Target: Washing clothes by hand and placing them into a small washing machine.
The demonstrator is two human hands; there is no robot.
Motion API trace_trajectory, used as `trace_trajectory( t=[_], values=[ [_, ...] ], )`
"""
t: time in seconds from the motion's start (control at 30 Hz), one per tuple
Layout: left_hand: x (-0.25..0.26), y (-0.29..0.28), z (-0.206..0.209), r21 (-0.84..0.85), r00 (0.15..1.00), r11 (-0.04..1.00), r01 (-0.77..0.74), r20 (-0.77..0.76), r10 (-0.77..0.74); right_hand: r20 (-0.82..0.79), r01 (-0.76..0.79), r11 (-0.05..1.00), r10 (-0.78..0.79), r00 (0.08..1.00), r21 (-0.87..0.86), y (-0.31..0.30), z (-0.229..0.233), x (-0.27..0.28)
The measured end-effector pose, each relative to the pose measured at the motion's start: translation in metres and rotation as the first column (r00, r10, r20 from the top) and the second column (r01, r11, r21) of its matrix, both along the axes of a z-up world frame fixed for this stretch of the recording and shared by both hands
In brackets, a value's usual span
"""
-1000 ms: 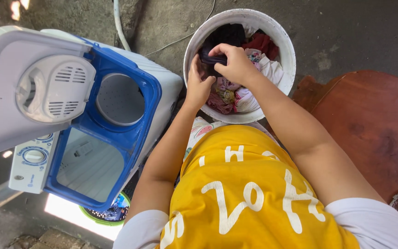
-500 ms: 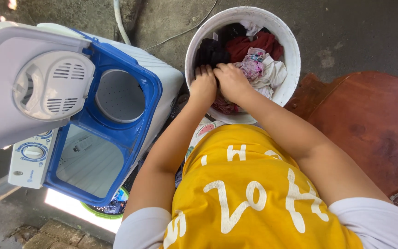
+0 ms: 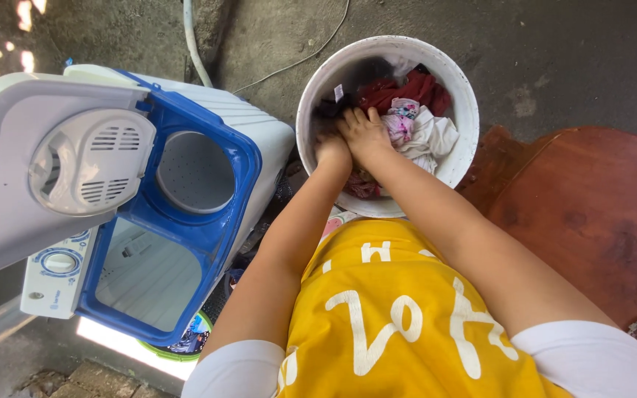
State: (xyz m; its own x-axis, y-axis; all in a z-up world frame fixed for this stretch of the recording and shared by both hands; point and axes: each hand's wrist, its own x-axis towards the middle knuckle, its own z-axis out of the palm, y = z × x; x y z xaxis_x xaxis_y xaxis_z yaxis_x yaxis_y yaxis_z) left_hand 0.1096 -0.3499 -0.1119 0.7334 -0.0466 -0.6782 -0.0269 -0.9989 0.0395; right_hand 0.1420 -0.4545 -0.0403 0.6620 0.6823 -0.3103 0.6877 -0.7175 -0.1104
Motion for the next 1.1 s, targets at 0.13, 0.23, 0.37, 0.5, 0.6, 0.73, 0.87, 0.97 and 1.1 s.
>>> trace_trajectory(
  t=[0.13,0.23,0.37,0.5,0.6,0.73,0.87,0.97,1.1],
  values=[
    [-0.014,0.006,0.006,-0.074,1.000,0.997,-0.011,0.008,0.011,0.049,-0.011,1.000,0.012,0.999,-0.028,0.005,0.007,0.003],
    [-0.027,0.014,0.013,-0.148,1.000,0.989,-0.018,0.008,0.020,0.064,-0.004,0.999,0.001,0.998,0.046,-0.007,0.026,-0.006],
    [-0.018,0.032,0.044,-0.468,0.962,0.864,-0.185,0.095,0.257,-0.075,0.156,0.913,-0.137,0.988,0.377,-0.027,0.049,-0.014],
    [-0.025,0.037,0.059,-0.825,0.471,-0.385,-0.413,-0.555,0.685,-0.434,0.468,0.551,-0.201,0.878,0.691,-0.039,0.113,-0.005],
    [0.005,0.014,0.232,-0.256,-0.065,-0.748,-0.613,-0.927,0.370,-0.623,0.596,0.388,-0.069,0.779,0.703,-0.042,0.185,-0.005],
    [-0.008,0.011,0.124,-0.336,0.205,-0.901,-0.274,-0.936,0.286,-0.572,0.517,0.373,0.045,0.819,0.771,-0.044,0.228,0.005],
    [0.004,0.011,0.158,-0.287,0.087,-0.831,-0.476,-0.956,0.280,-0.617,0.609,0.147,0.007,0.787,0.779,-0.060,0.189,0.023],
    [0.002,0.010,0.165,-0.149,0.095,-0.870,-0.471,-0.988,0.118,-0.784,0.776,-0.151,0.013,0.621,0.612,-0.064,0.139,0.023],
    [-0.006,0.003,0.159,-0.101,0.105,-0.855,-0.508,-0.993,0.055,-0.916,0.952,-0.306,0.380,0.127,0.005,-0.060,0.146,0.009]
  ],
)
